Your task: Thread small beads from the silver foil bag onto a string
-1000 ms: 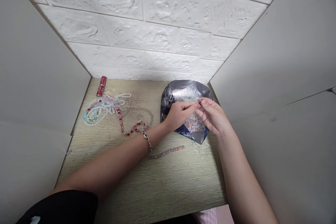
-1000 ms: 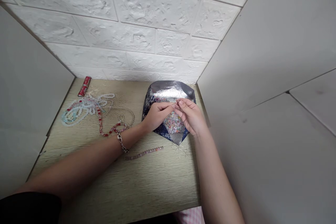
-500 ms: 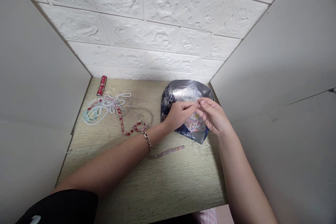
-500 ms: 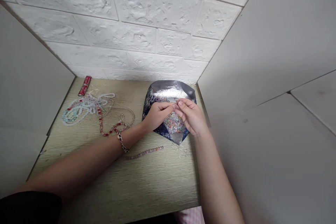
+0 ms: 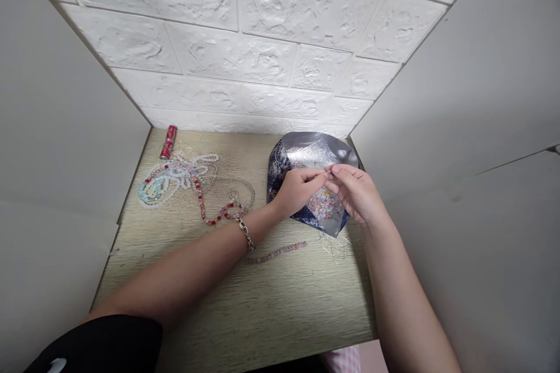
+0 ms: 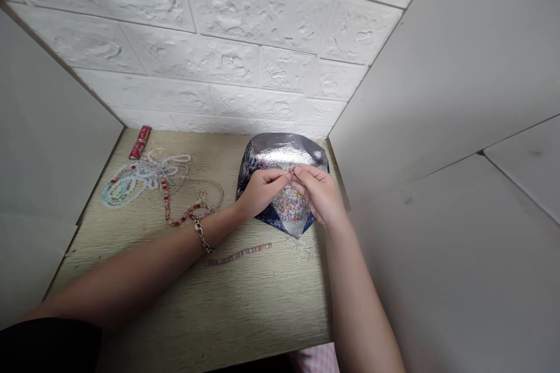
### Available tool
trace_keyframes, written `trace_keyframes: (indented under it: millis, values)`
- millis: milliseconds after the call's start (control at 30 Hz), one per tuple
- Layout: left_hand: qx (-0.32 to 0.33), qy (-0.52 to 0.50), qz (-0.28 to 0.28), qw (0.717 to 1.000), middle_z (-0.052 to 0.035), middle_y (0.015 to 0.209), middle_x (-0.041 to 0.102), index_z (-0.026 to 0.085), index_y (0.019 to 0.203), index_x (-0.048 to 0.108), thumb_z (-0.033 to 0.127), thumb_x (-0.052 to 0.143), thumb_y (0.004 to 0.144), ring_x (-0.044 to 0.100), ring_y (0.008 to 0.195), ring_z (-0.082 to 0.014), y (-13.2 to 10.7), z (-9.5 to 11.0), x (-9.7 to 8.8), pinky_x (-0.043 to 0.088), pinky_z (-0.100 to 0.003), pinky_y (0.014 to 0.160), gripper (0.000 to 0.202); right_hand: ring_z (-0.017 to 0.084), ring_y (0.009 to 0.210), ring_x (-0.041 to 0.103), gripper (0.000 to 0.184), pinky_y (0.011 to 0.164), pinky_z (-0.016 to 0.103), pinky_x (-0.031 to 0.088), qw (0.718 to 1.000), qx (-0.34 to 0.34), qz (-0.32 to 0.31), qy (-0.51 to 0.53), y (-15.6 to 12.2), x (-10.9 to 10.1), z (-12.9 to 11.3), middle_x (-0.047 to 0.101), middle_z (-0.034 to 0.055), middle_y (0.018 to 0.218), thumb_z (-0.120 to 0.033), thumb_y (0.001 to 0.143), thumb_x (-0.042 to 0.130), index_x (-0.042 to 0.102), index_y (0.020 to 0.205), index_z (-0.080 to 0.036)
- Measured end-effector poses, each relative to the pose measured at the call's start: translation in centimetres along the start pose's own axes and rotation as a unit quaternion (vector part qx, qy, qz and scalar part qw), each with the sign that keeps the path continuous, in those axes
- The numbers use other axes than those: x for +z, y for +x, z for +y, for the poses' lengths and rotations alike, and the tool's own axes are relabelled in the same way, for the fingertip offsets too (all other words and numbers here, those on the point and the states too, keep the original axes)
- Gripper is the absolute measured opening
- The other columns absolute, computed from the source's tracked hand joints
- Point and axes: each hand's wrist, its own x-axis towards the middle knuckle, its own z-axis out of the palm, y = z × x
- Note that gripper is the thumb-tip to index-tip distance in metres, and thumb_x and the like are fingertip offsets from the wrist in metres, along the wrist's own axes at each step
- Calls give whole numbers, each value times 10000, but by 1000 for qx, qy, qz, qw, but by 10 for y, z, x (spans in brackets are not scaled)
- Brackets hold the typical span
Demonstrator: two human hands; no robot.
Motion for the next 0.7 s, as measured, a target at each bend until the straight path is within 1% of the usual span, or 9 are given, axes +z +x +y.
trace_keyframes:
  millis: [100, 133, 200, 300, 367, 467, 567, 633, 700]
  values:
    - [4, -1, -3, 1000, 23, 538, 422, 138, 553, 506, 296, 425, 774, 359, 542, -69, 1, 0, 0, 298, -226, 538, 283, 81, 692, 578, 120, 752, 229, 484, 999, -22, 17, -40, 1, 0, 3, 625, -5, 701, -301, 641, 664, 644, 682, -190]
    - [4, -4, 1, 1000, 21, 548, 433, 139, 585, 527, 296, 431, 771, 368, 547, -70, 1, 0, 0, 306, -224, 539, 261, 92, 700, 579, 123, 750, 249, 483, 997, -38, 24, -60, 1, 0, 3, 623, -5, 701, -307, 644, 658, 643, 687, -193]
    - [-1, -16, 13, 1000, 23, 564, 443, 145, 689, 567, 301, 445, 764, 378, 536, -66, 1, 0, -1, 323, -216, 527, 212, 115, 738, 579, 124, 763, 291, 476, 988, -93, 37, -120, 1, 0, 3, 622, 1, 732, -317, 661, 638, 646, 702, -201]
    - [-26, -57, 23, 998, 33, 595, 434, 168, 851, 568, 333, 451, 765, 374, 456, -45, 0, 0, -2, 331, -202, 451, 220, 135, 819, 567, 99, 805, 319, 449, 953, -193, 49, -226, -1, 1, 1, 617, 13, 825, -294, 699, 602, 658, 711, -214]
    - [-39, -84, 15, 996, 33, 632, 442, 182, 905, 551, 356, 443, 771, 378, 402, -33, 0, 1, -2, 335, -200, 400, 245, 135, 853, 560, 88, 821, 317, 435, 933, -234, 55, -268, -3, 2, -1, 613, 13, 862, -270, 716, 585, 662, 717, -227]
    - [-43, -88, -4, 995, 27, 649, 461, 182, 896, 552, 366, 442, 773, 404, 381, -33, -1, 3, -2, 361, -200, 381, 247, 134, 873, 559, 92, 821, 308, 430, 914, -264, 64, -302, -5, 2, -4, 613, 14, 884, -259, 728, 575, 662, 746, -240]
    - [-45, -63, -10, 997, 25, 618, 458, 165, 798, 570, 370, 453, 770, 428, 396, -37, -2, 3, 0, 370, -192, 390, 238, 138, 857, 561, 105, 793, 295, 430, 892, -291, 73, -338, -6, 1, -6, 617, 19, 869, -264, 748, 548, 642, 729, -223]
    - [-55, -47, -5, 997, 26, 603, 460, 160, 760, 574, 381, 450, 770, 424, 393, -35, -1, 2, 0, 357, -188, 388, 254, 140, 810, 561, 136, 746, 282, 431, 870, -298, 80, -385, -6, -2, -8, 615, 21, 830, -271, 773, 508, 617, 720, -211]
    - [-60, -30, 11, 998, 26, 587, 470, 160, 779, 581, 385, 437, 777, 411, 403, -38, -1, 0, 0, 353, -192, 407, 267, 139, 746, 553, 167, 695, 271, 422, 835, -286, 77, -464, -6, -5, -10, 608, 21, 780, -274, 798, 464, 602, 735, -203]
